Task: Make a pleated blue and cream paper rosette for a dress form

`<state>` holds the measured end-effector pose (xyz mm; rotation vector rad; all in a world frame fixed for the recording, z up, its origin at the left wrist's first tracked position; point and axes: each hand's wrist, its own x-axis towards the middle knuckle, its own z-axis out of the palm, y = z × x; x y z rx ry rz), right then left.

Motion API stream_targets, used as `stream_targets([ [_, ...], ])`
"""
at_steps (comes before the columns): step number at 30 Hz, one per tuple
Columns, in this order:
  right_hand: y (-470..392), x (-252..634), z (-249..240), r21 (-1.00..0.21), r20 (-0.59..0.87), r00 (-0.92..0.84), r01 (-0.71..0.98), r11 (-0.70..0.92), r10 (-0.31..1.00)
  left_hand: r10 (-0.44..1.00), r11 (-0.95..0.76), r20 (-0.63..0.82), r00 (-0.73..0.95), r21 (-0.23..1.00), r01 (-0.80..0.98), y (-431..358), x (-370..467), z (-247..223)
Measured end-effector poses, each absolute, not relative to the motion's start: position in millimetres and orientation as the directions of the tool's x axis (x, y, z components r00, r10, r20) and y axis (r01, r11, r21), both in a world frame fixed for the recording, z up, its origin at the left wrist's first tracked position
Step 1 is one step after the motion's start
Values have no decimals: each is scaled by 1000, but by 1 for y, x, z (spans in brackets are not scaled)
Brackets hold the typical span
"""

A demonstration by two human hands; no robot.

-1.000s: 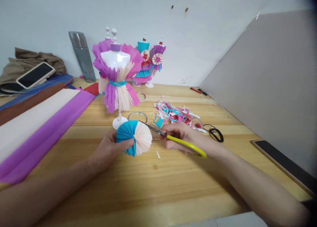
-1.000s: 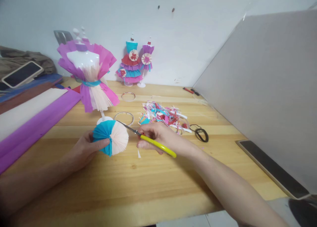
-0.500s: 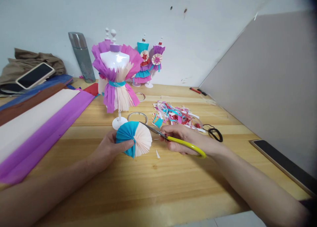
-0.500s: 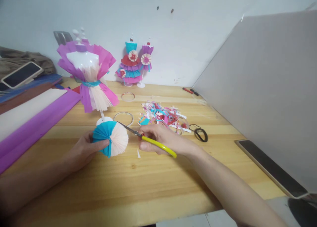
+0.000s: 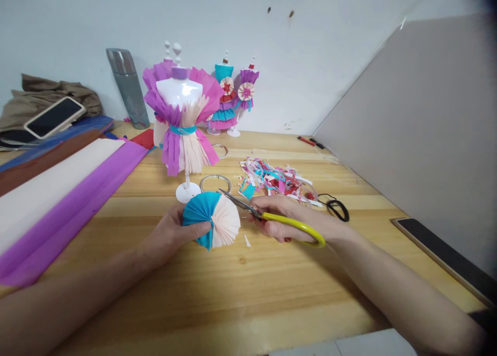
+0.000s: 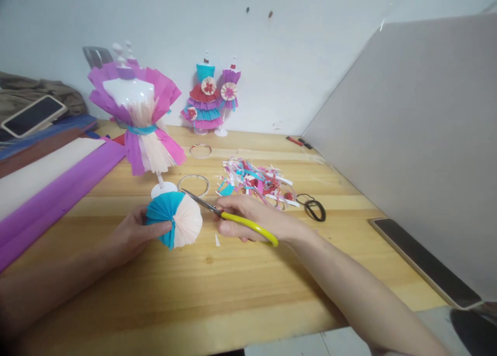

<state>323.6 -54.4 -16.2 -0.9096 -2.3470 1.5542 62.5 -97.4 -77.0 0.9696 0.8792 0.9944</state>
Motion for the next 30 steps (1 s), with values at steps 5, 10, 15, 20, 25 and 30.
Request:
stream_targets([
  [5, -55, 322, -16, -896, -166, -803, 366, 252, 573, 941, 206, -126, 314, 950, -234, -97, 62, -78],
  [10, -56, 319, -17, -867, -86, -816, 344, 360, 572, 942, 201, -129, 310, 956, -212, -97, 62, -78],
  [15, -55, 316, -19, -815, -26, -809, 357, 456, 587, 934, 200, -118, 338, 955, -219, -98, 63, -74],
  [20, -56, 316, -19, -808, -39, -801, 376, 453, 597, 936, 189, -110, 334, 958, -214, -98, 64, -73],
  [25, -56, 316, -24, -847, -59, -776, 372, 380, 629, 939, 179, -114, 324, 967, -180, -99, 62, -77],
  [30, -54, 319, -32, -858, -79, -722, 401, 322, 687, 943, 183, -118, 312, 965, -187, -98, 62, -76],
])
